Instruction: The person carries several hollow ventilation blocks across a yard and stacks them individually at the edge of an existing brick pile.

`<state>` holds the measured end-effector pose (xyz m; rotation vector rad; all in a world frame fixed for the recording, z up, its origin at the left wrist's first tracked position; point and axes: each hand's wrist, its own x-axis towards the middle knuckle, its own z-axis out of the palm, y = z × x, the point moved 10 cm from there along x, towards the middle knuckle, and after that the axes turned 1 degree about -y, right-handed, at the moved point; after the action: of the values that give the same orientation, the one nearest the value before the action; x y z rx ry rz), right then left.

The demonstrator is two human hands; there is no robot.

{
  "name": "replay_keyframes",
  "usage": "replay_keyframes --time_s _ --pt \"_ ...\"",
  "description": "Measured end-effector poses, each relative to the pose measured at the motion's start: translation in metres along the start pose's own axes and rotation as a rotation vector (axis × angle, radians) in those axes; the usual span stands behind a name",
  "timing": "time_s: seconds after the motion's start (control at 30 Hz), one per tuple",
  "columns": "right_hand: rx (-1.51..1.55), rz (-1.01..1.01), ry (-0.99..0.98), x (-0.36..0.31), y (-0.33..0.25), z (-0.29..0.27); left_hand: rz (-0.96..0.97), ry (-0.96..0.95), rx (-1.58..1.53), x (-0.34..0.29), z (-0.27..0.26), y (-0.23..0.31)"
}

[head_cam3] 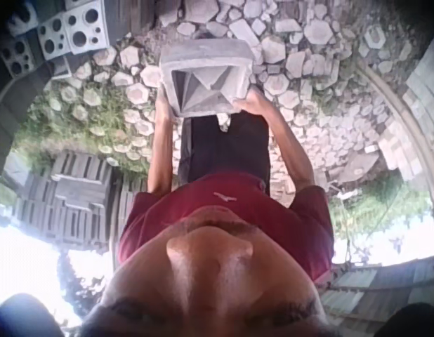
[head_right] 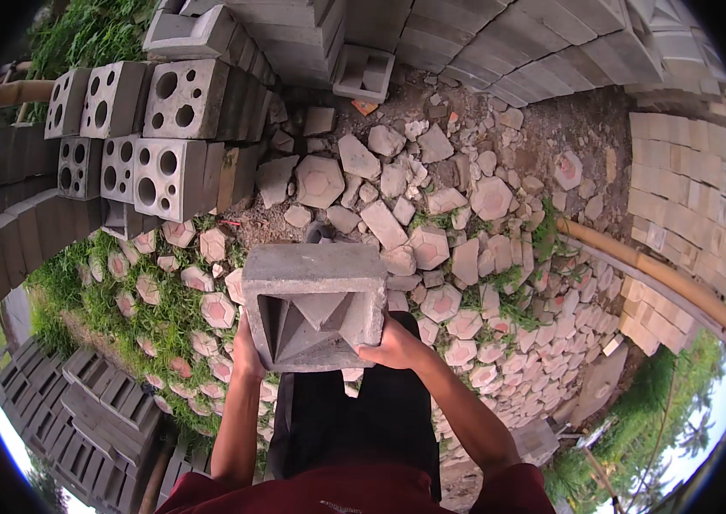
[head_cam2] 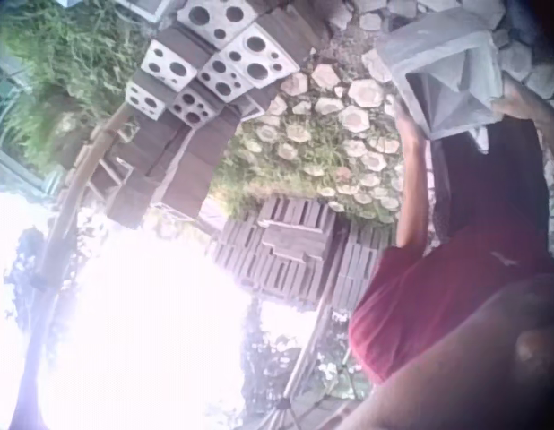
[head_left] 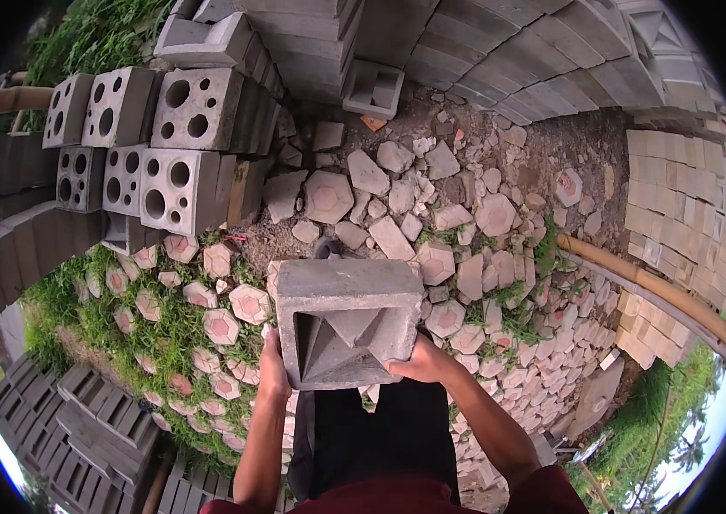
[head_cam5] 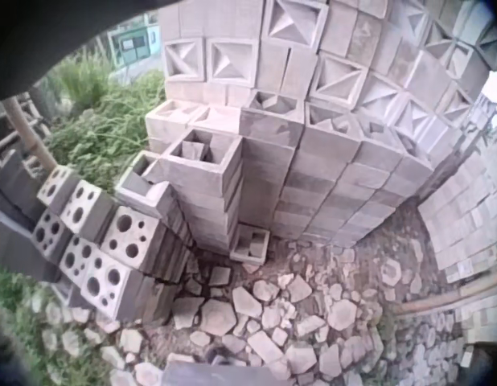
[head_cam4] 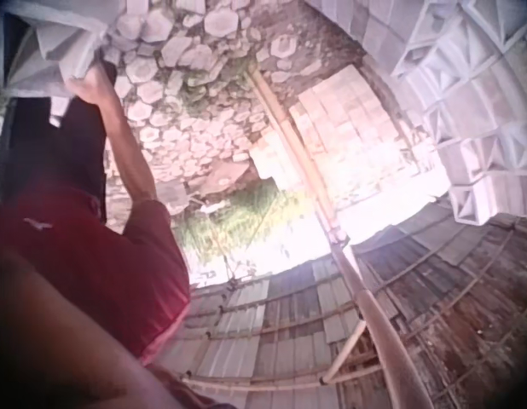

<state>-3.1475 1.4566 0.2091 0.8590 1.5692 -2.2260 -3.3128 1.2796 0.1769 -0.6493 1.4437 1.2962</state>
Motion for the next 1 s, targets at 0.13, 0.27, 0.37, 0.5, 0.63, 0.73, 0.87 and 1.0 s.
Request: replay_keyframes --time_s 0.13,0.27,0.37,0.5,0.63,0.73,0.87,1.0 --pt "0.116 -0.020 0.012 0.053 0.007 -0.051 0.021 -0.022 0.114 0.071 0.033 0.028" --pt "0.259 0.052 0.053 0.090 0.017 -0.097 -0.080 -0.067 0.097 0.140 0.072 0.043" --pt "0.217 0.038 0.072 0.116 0.016 -0.145 -0.139 -0.011 0.130 0.196 0.092 0.028" --pt "0.158 0.078 0.009 0.144 0.038 -0.209 -0.209 0.048 0.128 0.232 0.151 0.028" --pt "0.253 0.224 0.013 0.179 0.062 -0.265 -0.242 -0.083 -0.215 0.286 0.185 0.011" --pt "0.251 0.421 0.051 0.208 0.076 -0.303 -0.204 0.004 -0.551 0.319 0.208 0.000" --pt "0.181 0.333 0.171 0.260 0.103 -0.364 -0.160 -0.213 -0.873 0.363 0.309 0.023" --pt "0.012 0.250 0.192 0.331 0.088 -0.410 -0.177 -0.116 -0.924 0.455 0.320 0.021"
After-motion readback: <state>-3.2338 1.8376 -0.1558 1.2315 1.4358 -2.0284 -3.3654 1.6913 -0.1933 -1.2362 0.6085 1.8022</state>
